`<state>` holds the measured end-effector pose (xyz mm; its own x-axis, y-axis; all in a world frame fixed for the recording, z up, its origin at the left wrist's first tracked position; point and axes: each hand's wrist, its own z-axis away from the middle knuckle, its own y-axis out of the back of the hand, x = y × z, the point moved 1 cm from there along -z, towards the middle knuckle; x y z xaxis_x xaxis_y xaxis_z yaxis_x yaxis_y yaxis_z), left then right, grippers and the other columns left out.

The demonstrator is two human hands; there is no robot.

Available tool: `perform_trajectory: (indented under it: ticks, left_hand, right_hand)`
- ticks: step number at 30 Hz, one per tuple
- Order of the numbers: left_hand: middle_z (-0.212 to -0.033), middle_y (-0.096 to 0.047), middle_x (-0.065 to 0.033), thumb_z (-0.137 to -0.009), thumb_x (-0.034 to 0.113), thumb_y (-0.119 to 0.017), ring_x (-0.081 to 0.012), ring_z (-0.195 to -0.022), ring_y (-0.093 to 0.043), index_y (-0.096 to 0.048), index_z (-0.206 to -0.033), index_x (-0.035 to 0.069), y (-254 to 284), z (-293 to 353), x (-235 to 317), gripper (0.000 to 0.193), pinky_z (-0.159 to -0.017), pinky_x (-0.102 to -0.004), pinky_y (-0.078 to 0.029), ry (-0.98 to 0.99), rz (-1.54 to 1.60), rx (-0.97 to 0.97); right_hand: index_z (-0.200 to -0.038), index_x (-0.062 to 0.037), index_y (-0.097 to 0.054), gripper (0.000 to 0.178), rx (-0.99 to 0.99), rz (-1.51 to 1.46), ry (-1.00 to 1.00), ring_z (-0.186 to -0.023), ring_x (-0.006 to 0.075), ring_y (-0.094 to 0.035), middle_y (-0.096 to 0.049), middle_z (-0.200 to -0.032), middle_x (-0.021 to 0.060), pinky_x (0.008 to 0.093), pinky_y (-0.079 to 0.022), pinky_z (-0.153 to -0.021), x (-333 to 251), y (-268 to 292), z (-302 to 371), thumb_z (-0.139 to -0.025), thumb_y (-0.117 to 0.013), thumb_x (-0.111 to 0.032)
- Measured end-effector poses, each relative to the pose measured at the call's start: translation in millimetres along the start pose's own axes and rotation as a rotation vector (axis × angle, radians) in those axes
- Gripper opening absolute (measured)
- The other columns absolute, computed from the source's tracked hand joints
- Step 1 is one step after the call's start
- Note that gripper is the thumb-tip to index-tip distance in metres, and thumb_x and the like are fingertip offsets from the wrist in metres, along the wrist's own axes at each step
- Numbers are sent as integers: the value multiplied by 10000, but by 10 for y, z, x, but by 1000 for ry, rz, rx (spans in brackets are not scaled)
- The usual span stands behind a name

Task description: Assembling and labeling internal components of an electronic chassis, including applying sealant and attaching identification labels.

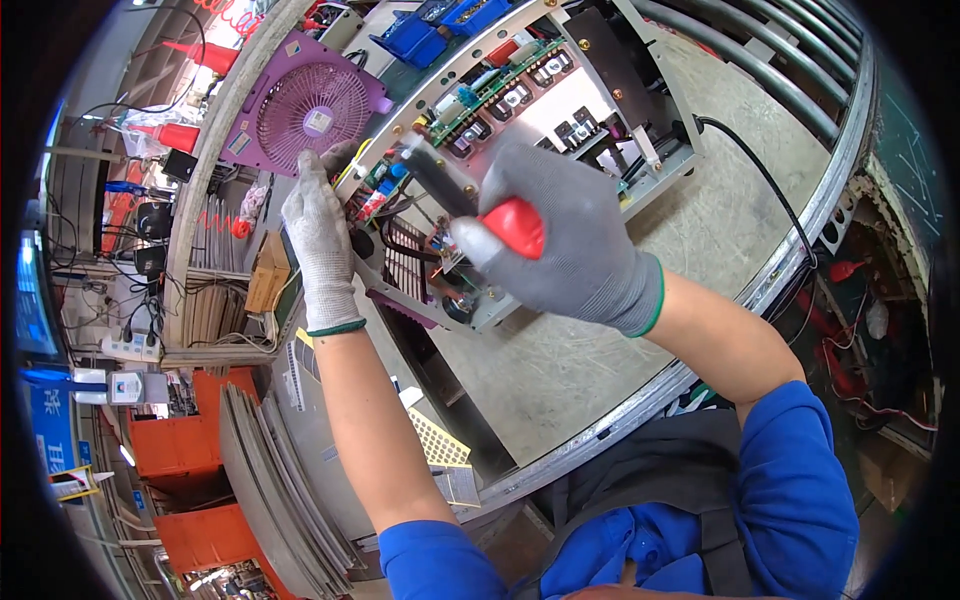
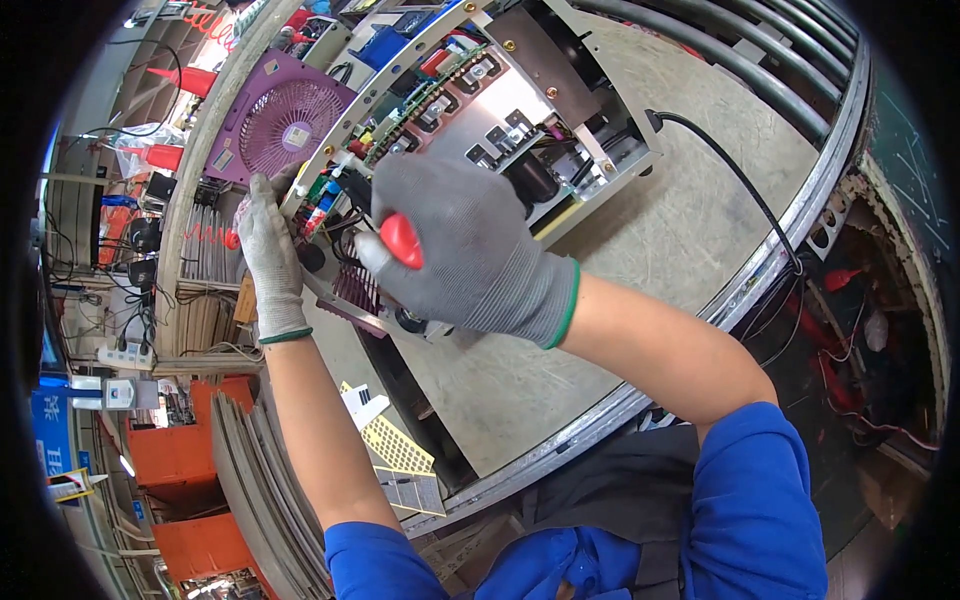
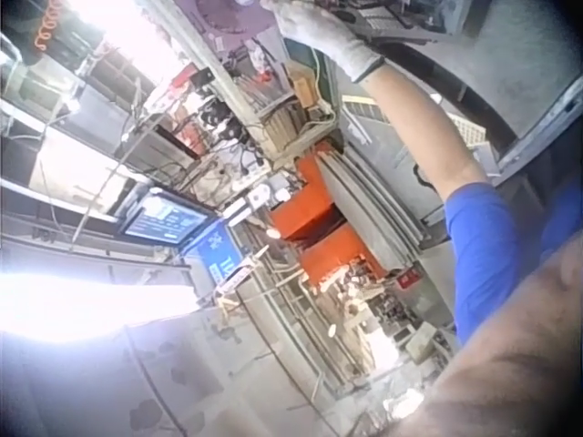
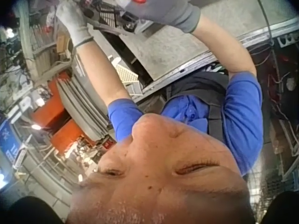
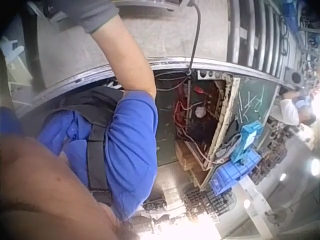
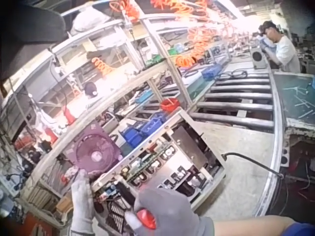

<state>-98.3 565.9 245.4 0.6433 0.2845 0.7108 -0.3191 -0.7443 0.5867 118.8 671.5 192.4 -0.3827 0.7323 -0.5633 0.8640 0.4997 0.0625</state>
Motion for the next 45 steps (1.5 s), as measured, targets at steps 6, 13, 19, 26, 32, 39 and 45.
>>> perform_trajectory:
  ticks: [6, 13, 19, 26, 32, 39, 45]
  left_hand:
    - [-993, -725, -125, -1078, 477, -346, -141, -833, -622, -730, -1153, 9, -3, -11, -22, 610, -798, -284, -500, 41, 44, 29]
    - [-989, -724, -130, -1079, 474, -315, -139, -830, -614, -741, -1141, 28, -18, 29, 70, 620, -808, -303, -493, 10, -119, 23]
    - [-827, -689, -110, -1069, 260, -401, -182, -640, -575, -709, -1181, 54, 95, -152, -470, 387, -640, -360, -485, -597, -529, 177]
    - [-992, -702, -193, -1054, 187, -412, -317, -825, -642, -619, -1234, 27, 20, -401, -505, 318, -813, -370, -508, -353, -159, 24]
    - [-1054, -693, -233, -1049, 358, -389, -354, -978, -636, -692, -1118, 23, -62, -596, -907, 456, -941, -425, -458, -462, -346, 212]
    - [-1155, -615, -326, -1035, 432, -391, -441, -1111, -574, -719, -1017, 0, -214, -393, -488, 543, -1018, -457, -414, -240, -217, 199]
    - [-1114, -636, -312, -1011, 303, -444, -427, -1092, -605, -681, -1047, 9, -148, -295, -413, 379, -995, -475, -411, -160, -138, 239]
  right_hand:
    - [-803, -58, -568, 230, 30, 36, -45, -615, 188, -603, -581, -735, 72, 305, -477, -568, 20, 33, 13, -791, -788, -126]
    - [-833, -52, -591, 205, 5, -84, -148, -644, 153, -604, -592, -753, 62, 294, -481, -589, 39, 156, 77, -791, -781, -119]
    - [-844, -59, -578, 214, 91, -9, -173, -672, 154, -584, -581, -772, 51, 291, -482, -628, 158, 279, 155, -793, -772, -133]
    - [-875, -34, -573, 211, -29, 169, -116, -764, 146, -568, -573, -853, 70, 278, -473, -719, -131, 640, 257, -782, -761, -10]
    - [-858, -39, -575, 229, -222, 283, -66, -734, 151, -595, -586, -828, 77, 281, -489, -682, -95, 474, 253, -773, -788, -46]
    - [-853, -37, -576, 231, -256, 414, 46, -685, 138, -593, -600, -797, 69, 284, -488, -647, 29, 518, 220, -781, -791, -82]
    - [-857, -35, -574, 223, -240, 295, -122, -748, 134, -582, -605, -821, 62, 280, -477, -700, 7, 424, 232, -797, -782, -91]
